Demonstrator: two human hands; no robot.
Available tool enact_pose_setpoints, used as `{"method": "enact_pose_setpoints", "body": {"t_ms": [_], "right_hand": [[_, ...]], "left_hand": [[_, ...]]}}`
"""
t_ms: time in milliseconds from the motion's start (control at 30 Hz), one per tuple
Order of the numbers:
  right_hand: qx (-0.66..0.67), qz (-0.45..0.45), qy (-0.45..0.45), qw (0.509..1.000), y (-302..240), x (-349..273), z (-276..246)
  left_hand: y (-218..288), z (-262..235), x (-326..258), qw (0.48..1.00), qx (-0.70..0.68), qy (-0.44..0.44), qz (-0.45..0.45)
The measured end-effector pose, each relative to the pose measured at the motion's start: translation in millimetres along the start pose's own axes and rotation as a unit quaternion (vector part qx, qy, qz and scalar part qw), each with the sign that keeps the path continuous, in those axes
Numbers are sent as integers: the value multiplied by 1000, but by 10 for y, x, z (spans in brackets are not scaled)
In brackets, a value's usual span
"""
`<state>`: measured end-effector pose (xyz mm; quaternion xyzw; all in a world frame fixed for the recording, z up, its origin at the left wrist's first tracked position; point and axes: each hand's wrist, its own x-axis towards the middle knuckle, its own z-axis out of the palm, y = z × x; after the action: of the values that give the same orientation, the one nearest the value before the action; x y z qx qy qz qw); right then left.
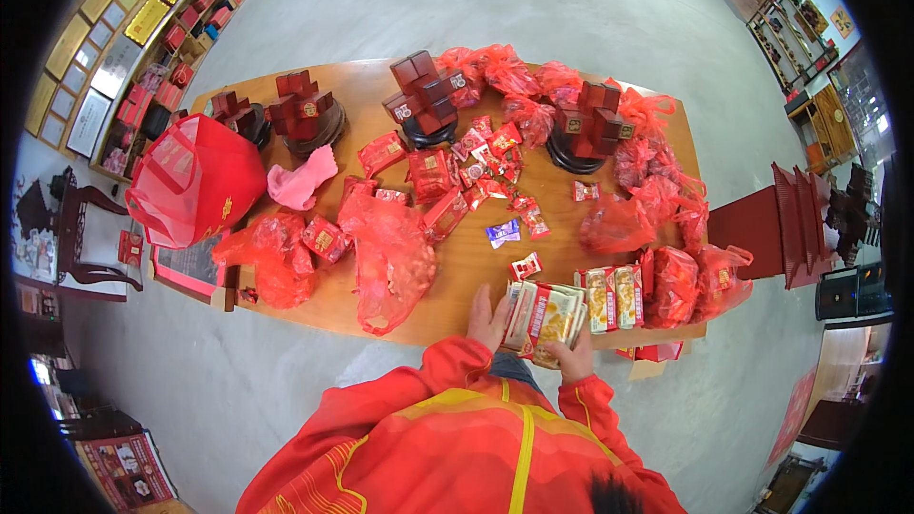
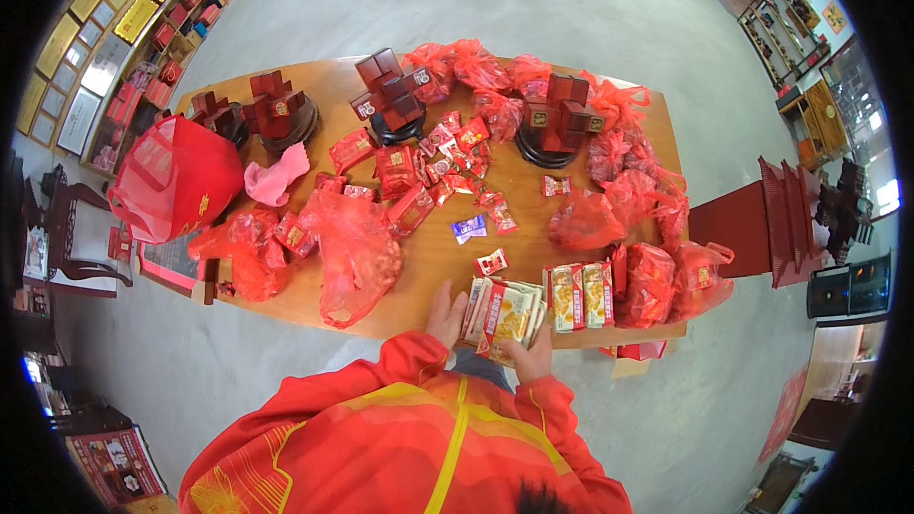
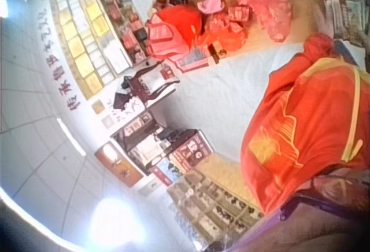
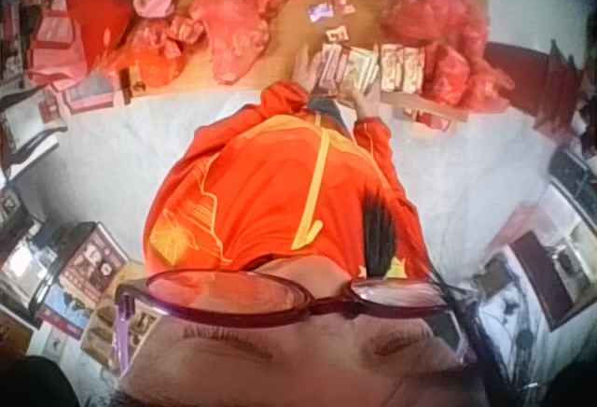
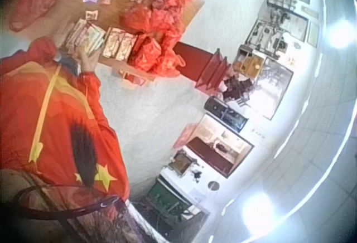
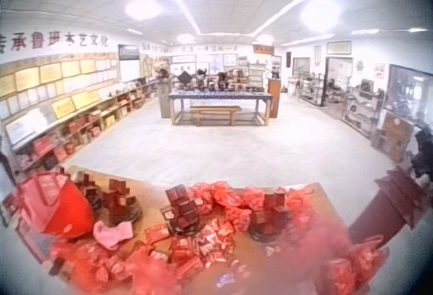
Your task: The person packs small snack packets and red plastic bags onto a table, then arranges them into neat stacks. They handle multiple snack boxes and red bags, organizing them into piles on the table surface.
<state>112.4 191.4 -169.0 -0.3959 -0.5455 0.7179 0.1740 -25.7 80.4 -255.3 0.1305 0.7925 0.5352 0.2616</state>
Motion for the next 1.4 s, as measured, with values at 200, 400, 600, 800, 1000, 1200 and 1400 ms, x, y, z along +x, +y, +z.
{"method": "enact_pose_setpoints", "body": {"t_ms": [200,400,600,800,1000,1200,1400], "right_hand": [[-1,-4,-191,982,-404,-190,436],[-369,-222,-189,882,-285,-75,785],[-314,-270,-116,903,-121,4,644],[-502,-285,57,815,-70,158,363],[-480,-311,19,820,-153,52,775],[-383,-313,-103,863,-677,120,1485],[-410,-408,-207,789,-924,589,2557]], "left_hand": [[698,-600,-451,891,-388,-232,-34],[80,-839,-185,932,-307,-116,-156],[-447,-558,-11,992,-66,-13,-106],[-377,-632,81,984,163,15,-77],[-313,-934,-4,986,157,-6,-49],[-191,-1958,-297,926,-140,-221,-272],[-226,-2203,-388,943,-239,147,-177]]}}
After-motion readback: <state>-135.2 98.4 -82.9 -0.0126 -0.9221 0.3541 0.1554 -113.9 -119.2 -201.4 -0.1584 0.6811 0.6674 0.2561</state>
